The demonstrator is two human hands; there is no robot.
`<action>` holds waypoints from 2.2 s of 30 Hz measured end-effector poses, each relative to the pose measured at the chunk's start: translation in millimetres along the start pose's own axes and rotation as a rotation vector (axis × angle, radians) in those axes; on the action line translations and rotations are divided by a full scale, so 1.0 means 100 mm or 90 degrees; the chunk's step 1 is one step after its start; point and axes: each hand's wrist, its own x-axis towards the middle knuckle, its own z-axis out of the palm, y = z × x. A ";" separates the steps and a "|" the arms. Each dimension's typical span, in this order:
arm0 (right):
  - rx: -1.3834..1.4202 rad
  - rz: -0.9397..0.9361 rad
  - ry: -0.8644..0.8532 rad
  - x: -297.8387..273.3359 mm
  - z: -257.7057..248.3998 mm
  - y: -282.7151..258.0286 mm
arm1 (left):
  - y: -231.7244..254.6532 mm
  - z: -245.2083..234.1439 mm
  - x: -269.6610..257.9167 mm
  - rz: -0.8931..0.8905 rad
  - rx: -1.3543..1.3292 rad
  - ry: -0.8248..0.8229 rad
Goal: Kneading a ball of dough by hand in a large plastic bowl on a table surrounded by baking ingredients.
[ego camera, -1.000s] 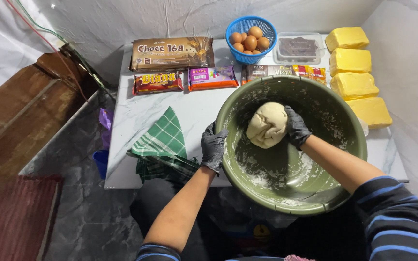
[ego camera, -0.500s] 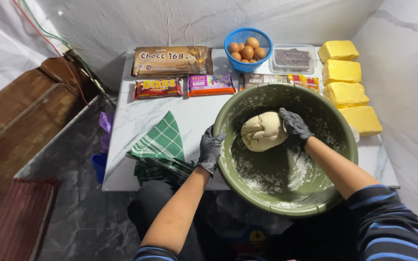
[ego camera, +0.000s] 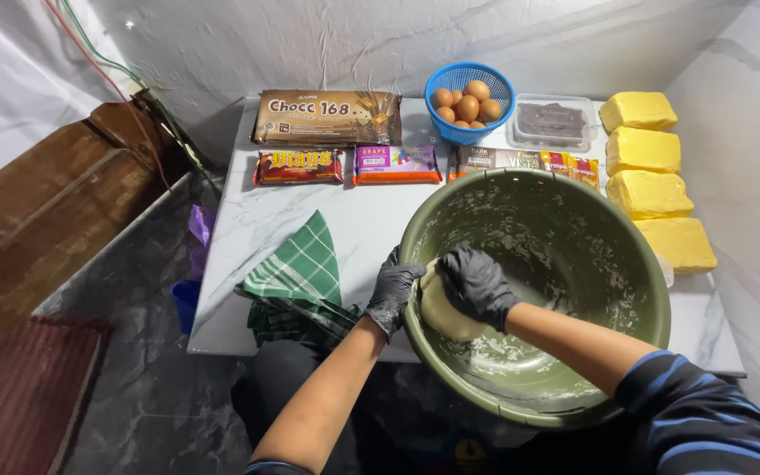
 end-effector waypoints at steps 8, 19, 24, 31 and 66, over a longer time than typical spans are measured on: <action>-0.046 0.335 -0.068 0.33 0.60 1.01 | -0.62 -0.05 0.48 0.026 0.197 0.054; -0.155 0.029 0.038 -0.04 0.57 0.36 | -0.91 -0.05 0.65 0.067 0.246 0.084; -0.051 0.303 -0.003 0.20 0.61 0.64 | -0.29 0.01 0.07 0.092 0.278 0.090; -0.044 0.437 0.013 0.25 0.75 0.75 | -0.23 0.03 0.18 0.054 0.210 0.098; -0.068 -0.246 -0.027 -0.13 0.74 0.48 | 0.05 -0.06 -0.19 0.786 0.503 0.048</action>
